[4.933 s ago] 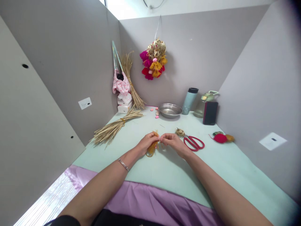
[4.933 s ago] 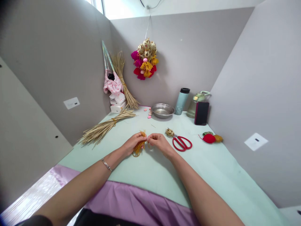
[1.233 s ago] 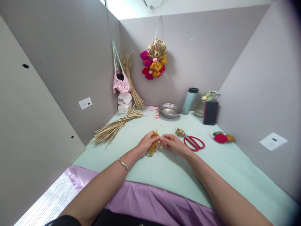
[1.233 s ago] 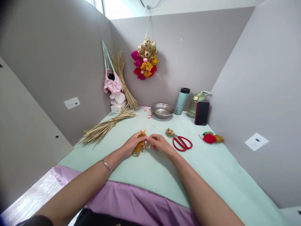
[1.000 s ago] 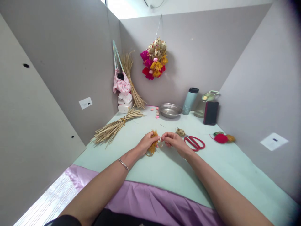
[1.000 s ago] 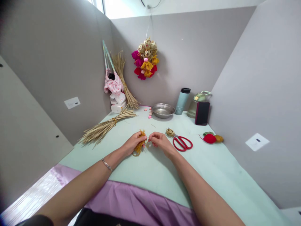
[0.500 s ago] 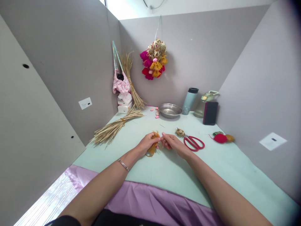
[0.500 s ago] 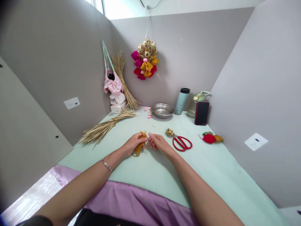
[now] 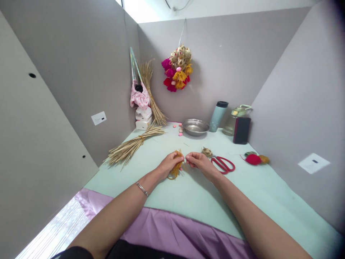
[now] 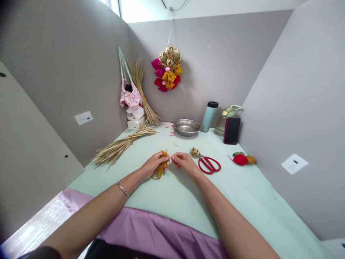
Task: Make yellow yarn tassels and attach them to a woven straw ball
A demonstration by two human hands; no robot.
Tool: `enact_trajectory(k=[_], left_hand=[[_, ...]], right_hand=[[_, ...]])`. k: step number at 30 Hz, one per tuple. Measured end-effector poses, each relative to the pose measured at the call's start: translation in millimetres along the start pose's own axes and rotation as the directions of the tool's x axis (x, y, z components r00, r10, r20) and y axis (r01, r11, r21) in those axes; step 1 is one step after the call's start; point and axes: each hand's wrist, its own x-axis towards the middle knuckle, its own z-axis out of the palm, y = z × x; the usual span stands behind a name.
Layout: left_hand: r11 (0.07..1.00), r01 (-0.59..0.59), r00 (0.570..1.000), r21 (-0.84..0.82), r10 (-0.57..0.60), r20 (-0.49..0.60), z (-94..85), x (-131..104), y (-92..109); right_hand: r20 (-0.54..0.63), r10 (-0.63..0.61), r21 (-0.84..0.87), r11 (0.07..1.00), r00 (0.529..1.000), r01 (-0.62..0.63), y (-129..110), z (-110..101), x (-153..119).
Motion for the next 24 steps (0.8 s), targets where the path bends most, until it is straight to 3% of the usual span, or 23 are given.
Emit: enact_trajectory(k=[13, 24], left_hand=[[0.999, 0.041, 0.999, 0.004, -0.041, 0.009, 1.5, -2.4, 3.2], [0.994, 0.024, 1.000, -0.102, -0.022, 0.022, 0.0, -1.8, 6.8]], right_hand=[[0.027, -0.016, -0.026, 1.000, 1.000, 0.017, 0.5, 1.9, 1.6], [0.066, -0.018, -0.009, 1.000, 0.998, 0.019, 0.0, 8.1, -1.7]])
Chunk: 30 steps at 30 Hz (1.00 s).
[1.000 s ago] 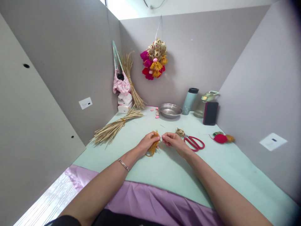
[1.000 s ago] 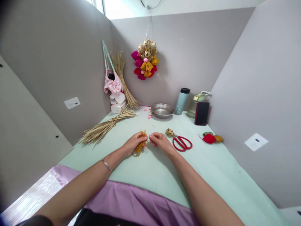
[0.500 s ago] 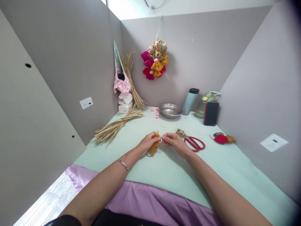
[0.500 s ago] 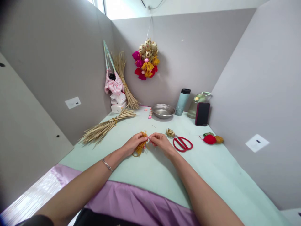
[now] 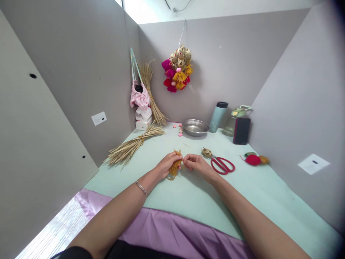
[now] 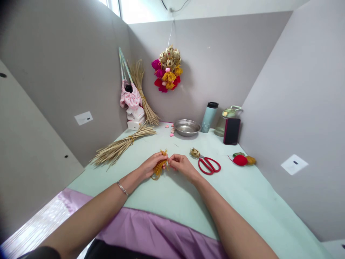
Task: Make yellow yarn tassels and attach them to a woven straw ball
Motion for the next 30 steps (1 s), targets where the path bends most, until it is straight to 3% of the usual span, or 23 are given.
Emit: enact_trajectory(k=[10, 20, 24, 26, 30], left_hand=[[0.995, -0.026, 0.999, 0.097, 0.029, -0.030, -1.4, 4.3, -10.0], [0.992, -0.076, 0.989, 0.100, 0.088, -0.121, -0.5, 6.0, -13.0], [0.992, -0.089, 0.991, 0.086, 0.097, -0.093, 2.8, 9.7, -16.1], [0.991, -0.099, 0.989, 0.085, 0.108, -0.099, 2.6, 11.3, -16.5], [0.987, -0.133, 0.984, 0.085, 0.142, -0.112, -0.7, 12.1, -15.6]], right_hand=[[-0.162, 0.009, 0.241, 0.970, 0.987, 0.031, 3.0, 5.0, 4.2], [-0.156, 0.001, 0.500, 0.863, 0.988, 0.078, -4.7, 16.4, 2.5], [-0.062, -0.003, 0.517, 0.856, 0.998, 0.034, -13.6, 21.3, -0.2], [-0.079, 0.003, 0.517, 0.855, 0.997, 0.038, -13.9, 13.3, 0.8], [-0.277, 0.012, 0.518, 0.844, 0.961, 0.138, -7.6, -21.3, 6.3]])
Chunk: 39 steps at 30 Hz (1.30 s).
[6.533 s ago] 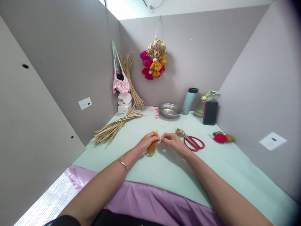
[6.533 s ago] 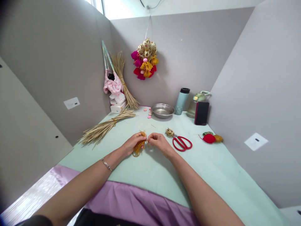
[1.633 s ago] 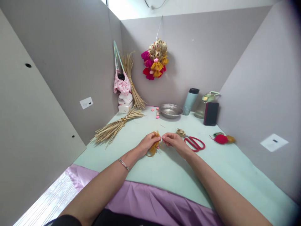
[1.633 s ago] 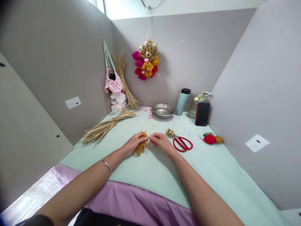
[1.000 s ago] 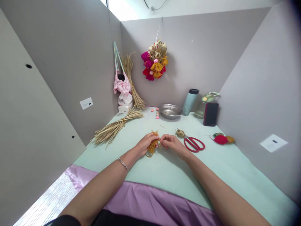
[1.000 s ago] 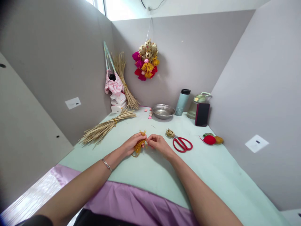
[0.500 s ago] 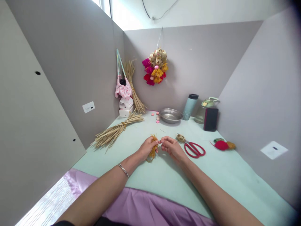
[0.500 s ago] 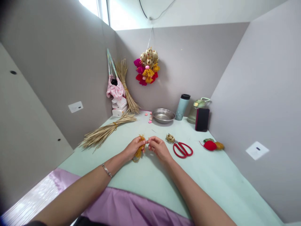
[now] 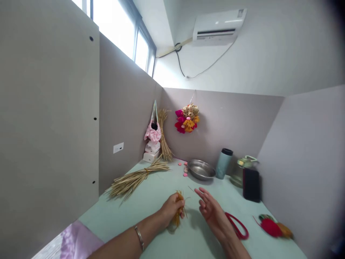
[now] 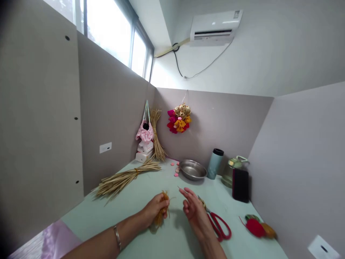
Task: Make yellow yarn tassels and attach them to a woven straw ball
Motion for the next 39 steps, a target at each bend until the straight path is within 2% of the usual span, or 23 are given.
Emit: enact_trajectory(k=[3, 5, 7, 10, 13, 20, 23, 28, 33, 39], left_hand=[[1.000, -0.008, 1.000, -0.004, 0.008, 0.002, -0.2, -0.4, -0.2], [1.000, -0.007, 1.000, -0.003, 0.007, 0.014, 1.6, -1.2, -0.6], [1.000, -0.005, 0.999, -0.001, 0.005, 0.034, 4.0, -2.2, -1.1], [1.000, -0.006, 0.999, 0.004, 0.006, 0.052, 5.9, -3.1, -1.5], [1.000, -0.012, 0.999, 0.003, 0.011, 0.050, 4.5, -2.8, -1.8], [0.999, 0.019, 0.989, -0.027, -0.014, 0.149, 0.9, -4.4, -1.7], [0.999, 0.032, 0.989, -0.029, -0.027, 0.144, 0.4, -4.8, -2.7], [0.998, 0.058, 0.986, -0.034, -0.053, 0.155, 0.6, -4.1, -4.1], [0.995, 0.087, 0.981, -0.039, -0.078, 0.177, 4.3, -2.1, -3.6], [0.996, 0.090, 0.982, -0.007, -0.088, 0.166, 10.0, -1.6, 2.0]], right_hand=[[-0.092, -0.013, -0.057, 0.998, 0.996, 0.008, -1.0, -14.2, 8.0], [-0.101, 0.006, -0.137, 0.990, 0.995, -0.020, 4.3, -10.9, 8.0], [-0.059, 0.039, -0.237, 0.970, 0.997, -0.052, 11.3, -0.2, 3.8], [0.077, 0.088, -0.376, 0.925, 0.993, -0.053, 16.3, 15.0, -5.3], [0.162, 0.115, -0.459, 0.888, 0.980, -0.028, 11.0, 16.9, -9.6], [0.161, 0.164, -0.480, 0.875, 0.973, -0.068, -0.7, 7.7, -7.8], [0.171, 0.193, -0.499, 0.863, 0.966, -0.084, 1.3, 9.3, -11.6], [0.246, 0.276, -0.548, 0.830, 0.929, -0.101, 1.4, 2.4, -9.6], [0.272, 0.251, -0.539, 0.839, 0.929, -0.069, -9.3, -5.8, -8.2], [0.332, 0.304, -0.567, 0.821, 0.893, -0.069, -15.9, -1.4, -14.0]])
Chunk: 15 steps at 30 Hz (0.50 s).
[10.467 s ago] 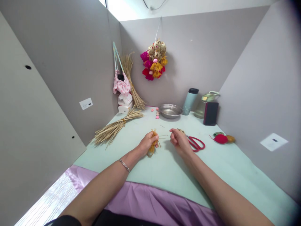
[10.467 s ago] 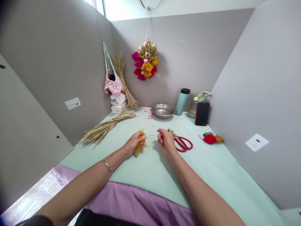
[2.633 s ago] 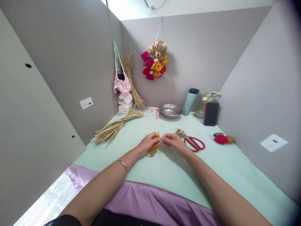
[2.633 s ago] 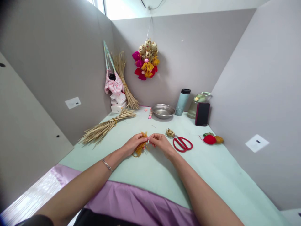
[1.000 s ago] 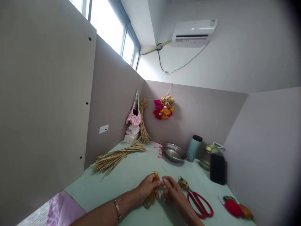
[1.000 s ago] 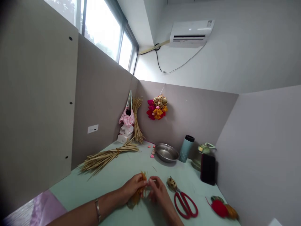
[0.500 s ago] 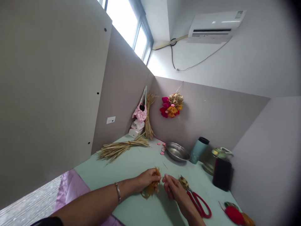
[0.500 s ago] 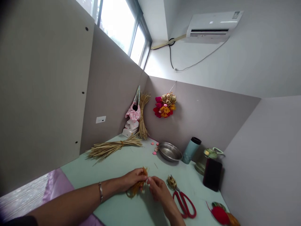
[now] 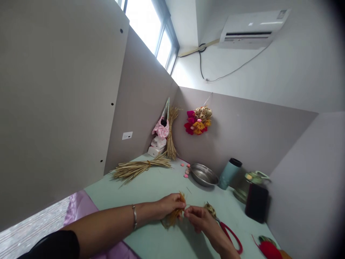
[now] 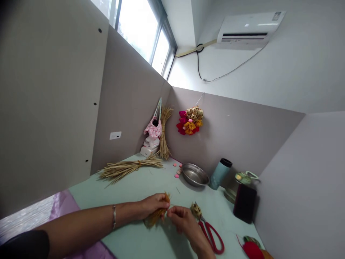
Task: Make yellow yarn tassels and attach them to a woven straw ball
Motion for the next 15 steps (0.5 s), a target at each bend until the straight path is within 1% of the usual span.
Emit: enact_trajectory(k=[3, 5, 9, 12, 15], left_hand=[[0.999, 0.014, 1.000, 0.034, -0.015, 0.016, 2.9, 3.1, 8.1], [0.998, 0.023, 0.999, 0.063, -0.025, 0.038, 3.6, 6.9, 16.9], [0.991, 0.044, 0.991, 0.123, -0.059, 0.119, 1.4, 13.2, 38.5], [0.983, 0.087, 0.973, 0.164, -0.119, 0.198, -0.9, 15.1, 48.9], [0.980, 0.121, 0.963, 0.156, -0.154, 0.223, -2.7, 18.1, 48.1]], right_hand=[[-0.052, -0.012, 0.004, 1.000, 0.999, 0.013, -3.3, -2.9, 0.8], [-0.099, -0.033, 0.007, 0.999, 0.995, 0.034, -7.6, -7.5, 0.3], [-0.163, -0.066, 0.024, 0.997, 0.984, 0.071, -17.9, -15.4, -1.5], [-0.162, -0.074, 0.043, 0.996, 0.984, 0.082, -21.2, -17.3, 3.3], [-0.136, -0.057, 0.034, 0.997, 0.989, 0.062, -19.1, -20.6, 17.7]])
